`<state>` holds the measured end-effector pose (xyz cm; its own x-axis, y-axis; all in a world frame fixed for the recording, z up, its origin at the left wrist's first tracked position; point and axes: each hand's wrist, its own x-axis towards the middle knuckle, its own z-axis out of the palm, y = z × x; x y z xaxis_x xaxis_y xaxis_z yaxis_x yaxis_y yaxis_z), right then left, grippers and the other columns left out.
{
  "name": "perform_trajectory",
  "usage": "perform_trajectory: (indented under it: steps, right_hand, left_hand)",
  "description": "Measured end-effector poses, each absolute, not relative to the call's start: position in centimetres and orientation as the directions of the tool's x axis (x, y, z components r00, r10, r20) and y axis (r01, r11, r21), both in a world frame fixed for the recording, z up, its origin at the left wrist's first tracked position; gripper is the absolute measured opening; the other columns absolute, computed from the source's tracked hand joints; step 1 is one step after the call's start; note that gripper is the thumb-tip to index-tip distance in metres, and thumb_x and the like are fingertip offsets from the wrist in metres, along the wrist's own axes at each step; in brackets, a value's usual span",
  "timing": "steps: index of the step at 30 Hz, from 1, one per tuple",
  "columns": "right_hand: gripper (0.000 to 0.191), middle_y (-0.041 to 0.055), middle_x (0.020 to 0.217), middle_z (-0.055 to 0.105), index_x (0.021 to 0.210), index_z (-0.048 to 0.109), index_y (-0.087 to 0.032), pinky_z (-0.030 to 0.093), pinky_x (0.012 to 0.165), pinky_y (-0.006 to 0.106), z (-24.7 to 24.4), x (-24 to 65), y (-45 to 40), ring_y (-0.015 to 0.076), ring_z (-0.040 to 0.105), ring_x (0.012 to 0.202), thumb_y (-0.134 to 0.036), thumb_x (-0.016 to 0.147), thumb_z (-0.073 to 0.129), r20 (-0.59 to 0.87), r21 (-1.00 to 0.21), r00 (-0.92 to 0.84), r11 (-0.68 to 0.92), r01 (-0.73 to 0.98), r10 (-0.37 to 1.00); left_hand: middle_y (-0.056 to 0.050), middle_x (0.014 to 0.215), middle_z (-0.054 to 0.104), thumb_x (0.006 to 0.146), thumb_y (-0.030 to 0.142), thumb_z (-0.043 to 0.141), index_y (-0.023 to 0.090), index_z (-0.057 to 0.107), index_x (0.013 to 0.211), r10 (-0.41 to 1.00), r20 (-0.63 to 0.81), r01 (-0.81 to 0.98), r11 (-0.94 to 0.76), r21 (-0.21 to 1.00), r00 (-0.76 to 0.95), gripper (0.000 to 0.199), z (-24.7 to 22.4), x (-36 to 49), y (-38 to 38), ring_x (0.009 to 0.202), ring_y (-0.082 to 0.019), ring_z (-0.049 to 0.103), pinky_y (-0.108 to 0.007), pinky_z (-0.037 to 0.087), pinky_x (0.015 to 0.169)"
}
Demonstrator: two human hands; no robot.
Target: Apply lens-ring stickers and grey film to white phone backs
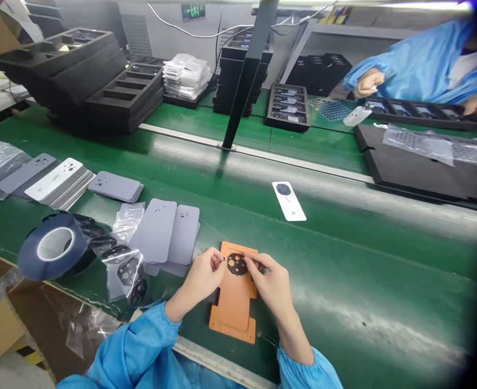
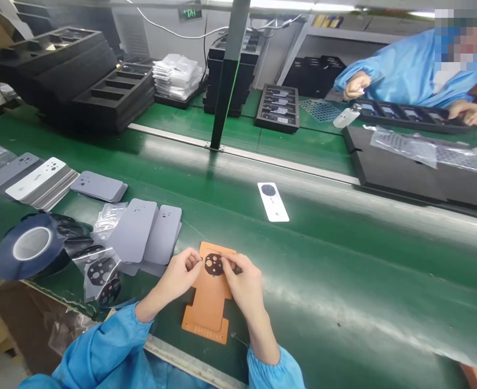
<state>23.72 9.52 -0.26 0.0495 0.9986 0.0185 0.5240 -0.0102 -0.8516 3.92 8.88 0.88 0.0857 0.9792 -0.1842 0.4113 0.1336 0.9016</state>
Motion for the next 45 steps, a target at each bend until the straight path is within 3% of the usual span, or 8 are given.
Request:
perform_trajectory:
  steps: [20,28,45]
  right_hand:
    - [0.015,0.0022,0.077,0.071,0.092,0.079,-0.025,0.052,0.067,0.032,-0.9,23.7,9.3,0.0181,0.062,0.068,-0.030,0.092,0.065,0.140,-0.830,0.045,0.093,0.550,0.989]
    - [0.014,0.0030,0.086,0.074,0.088,0.076,-0.025,0.053,0.063,0.030,-0.4,23.3,9.4,0.0154,0.060,0.063,-0.024,0.092,0.062,0.190,-0.826,0.038,0.139,0.546,0.981]
    - [0.016,0.0042,0.084,0.073,0.088,0.076,-0.025,0.054,0.066,0.033,-0.3,23.3,9.2,0.0175,0.061,0.067,-0.028,0.093,0.061,0.174,-0.823,0.052,0.116,0.556,0.983]
  left_hand:
    - [0.006,0.064,0.057,0.081,0.023,0.062,0.022,0.052,0.073,0.975,-0.223,0.429,0.196,0.882,0.014,0.013,0.5,4.9,9.4,0.053,-0.011,0.052,-0.022,0.037,0.054]
    - [0.007,0.063,0.056,0.080,0.023,0.061,0.022,0.050,0.072,0.971,-0.239,0.419,0.212,0.883,0.012,0.014,0.9,4.9,9.5,0.052,-0.010,0.051,-0.022,0.036,0.053]
    - [0.007,0.061,0.055,0.080,0.024,0.062,0.022,0.051,0.072,0.968,-0.251,0.424,0.228,0.876,-0.002,0.014,1.1,5.0,9.6,0.051,-0.010,0.052,-0.021,0.036,0.052]
